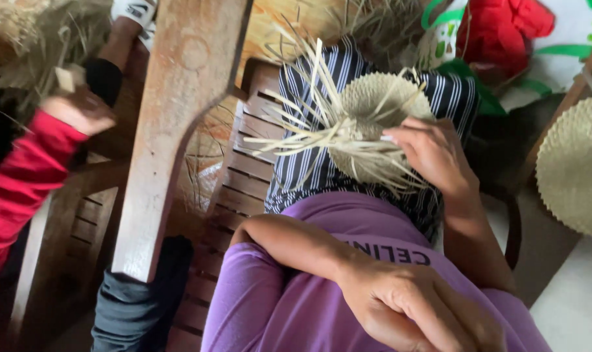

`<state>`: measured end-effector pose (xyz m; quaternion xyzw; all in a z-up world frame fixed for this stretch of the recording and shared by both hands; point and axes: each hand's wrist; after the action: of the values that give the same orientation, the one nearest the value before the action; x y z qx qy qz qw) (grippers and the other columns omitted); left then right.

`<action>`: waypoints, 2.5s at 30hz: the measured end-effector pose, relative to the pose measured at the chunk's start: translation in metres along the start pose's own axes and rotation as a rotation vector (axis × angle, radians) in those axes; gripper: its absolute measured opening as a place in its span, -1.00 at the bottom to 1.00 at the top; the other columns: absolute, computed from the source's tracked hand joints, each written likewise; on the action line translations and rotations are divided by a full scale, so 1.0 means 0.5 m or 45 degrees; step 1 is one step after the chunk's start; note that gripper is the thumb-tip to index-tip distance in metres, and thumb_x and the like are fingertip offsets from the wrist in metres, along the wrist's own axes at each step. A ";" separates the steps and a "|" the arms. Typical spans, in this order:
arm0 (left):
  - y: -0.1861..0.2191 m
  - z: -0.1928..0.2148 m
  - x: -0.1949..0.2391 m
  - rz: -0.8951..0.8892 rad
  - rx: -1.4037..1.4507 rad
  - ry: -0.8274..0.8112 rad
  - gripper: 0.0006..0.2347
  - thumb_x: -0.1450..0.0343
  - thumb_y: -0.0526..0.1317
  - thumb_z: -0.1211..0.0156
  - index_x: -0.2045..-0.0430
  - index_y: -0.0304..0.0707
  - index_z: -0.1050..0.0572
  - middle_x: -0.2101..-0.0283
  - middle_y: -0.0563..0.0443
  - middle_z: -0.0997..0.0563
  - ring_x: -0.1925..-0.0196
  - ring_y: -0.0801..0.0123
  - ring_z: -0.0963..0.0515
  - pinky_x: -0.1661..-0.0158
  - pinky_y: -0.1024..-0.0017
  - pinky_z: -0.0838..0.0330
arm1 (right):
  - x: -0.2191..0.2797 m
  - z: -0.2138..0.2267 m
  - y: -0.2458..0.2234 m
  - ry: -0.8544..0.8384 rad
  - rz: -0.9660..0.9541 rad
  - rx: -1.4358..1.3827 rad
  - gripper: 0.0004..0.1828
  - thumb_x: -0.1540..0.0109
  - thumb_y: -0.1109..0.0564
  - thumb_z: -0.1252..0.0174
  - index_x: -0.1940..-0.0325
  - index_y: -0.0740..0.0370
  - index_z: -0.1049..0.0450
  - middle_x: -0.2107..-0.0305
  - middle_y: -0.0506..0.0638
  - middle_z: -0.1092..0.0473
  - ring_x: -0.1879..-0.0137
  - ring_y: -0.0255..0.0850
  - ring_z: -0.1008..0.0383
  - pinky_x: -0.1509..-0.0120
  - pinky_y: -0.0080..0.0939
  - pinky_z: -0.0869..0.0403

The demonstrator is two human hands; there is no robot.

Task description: Weaving a fan from dried plant fibers and trimming the edges with scissors

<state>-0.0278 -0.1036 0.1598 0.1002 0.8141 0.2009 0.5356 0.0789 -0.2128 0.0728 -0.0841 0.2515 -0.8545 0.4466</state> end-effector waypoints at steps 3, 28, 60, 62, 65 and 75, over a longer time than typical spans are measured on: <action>-0.031 -0.027 0.044 0.173 -0.163 0.009 -0.78 -0.38 -0.22 0.16 0.16 -0.32 -0.23 -0.02 -0.13 -0.24 -0.13 0.06 -0.35 -0.20 0.25 -0.35 | 0.016 -0.013 0.008 -0.088 -0.129 0.227 -0.70 -0.04 0.31 -0.08 0.16 0.15 -0.44 0.49 -0.06 -0.35 0.57 -0.25 -0.32 0.46 -0.31 -0.31; 0.073 0.167 0.283 1.157 -1.256 1.132 -0.69 -0.19 -0.20 -0.16 0.32 -0.23 -0.21 0.43 0.05 -0.31 0.40 0.45 -0.22 0.33 0.60 -0.10 | -0.005 -0.090 -0.008 -0.032 -0.137 -0.390 -0.96 -0.10 0.31 -0.08 0.42 0.35 -0.35 0.57 0.03 -0.27 0.47 -0.25 -0.19 0.33 -0.34 -0.22; 0.010 0.222 0.292 0.767 -0.474 1.193 -0.80 -0.21 -0.54 -0.09 0.41 -0.35 -0.30 0.37 0.05 -0.37 0.31 0.53 -0.41 0.31 0.70 -0.38 | 0.009 -0.083 -0.034 -0.186 -0.247 -0.047 -0.81 -0.07 0.25 -0.10 0.44 0.34 -0.20 0.48 0.05 -0.18 0.39 -0.17 -0.19 0.37 -0.23 -0.27; 0.023 0.222 0.282 0.976 -0.676 1.098 -0.82 -0.23 -0.47 -0.13 0.44 -0.29 -0.27 0.54 0.15 -0.21 0.50 0.59 -0.21 0.48 0.73 -0.10 | 0.007 -0.079 -0.025 -0.286 -0.186 -0.230 -0.85 -0.12 0.28 -0.02 0.46 0.36 -0.17 0.49 0.07 -0.14 0.50 -0.22 -0.12 0.50 -0.33 -0.16; 0.012 0.236 0.303 0.997 -0.652 1.086 -0.84 -0.25 -0.42 -0.11 0.43 -0.24 -0.27 0.65 0.24 -0.13 0.60 0.69 -0.09 0.60 0.73 0.07 | 0.009 -0.078 -0.001 -0.395 -0.249 -0.346 -0.89 -0.12 0.33 0.02 0.42 0.39 -0.18 0.48 0.09 -0.16 0.50 -0.24 -0.12 0.47 -0.38 -0.23; 0.016 0.240 0.318 0.947 -0.651 1.067 -0.82 -0.25 -0.48 -0.08 0.42 -0.24 -0.26 0.60 0.22 -0.14 0.53 0.65 -0.12 0.53 0.70 0.01 | -0.004 -0.060 -0.023 -0.353 -0.463 -0.589 -0.80 -0.10 0.16 -0.11 0.33 0.18 -0.21 0.53 -0.09 -0.21 0.49 -0.37 -0.15 0.49 -0.41 -0.16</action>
<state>0.0168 -0.0100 -0.0106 0.1585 0.7919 0.5854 0.0712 0.0606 -0.1948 0.0529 -0.3423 0.3567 -0.8210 0.2855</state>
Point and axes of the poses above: each hand's wrist, its own x-axis away from the middle knuckle, its own z-axis out of the back of the hand, y = z × x
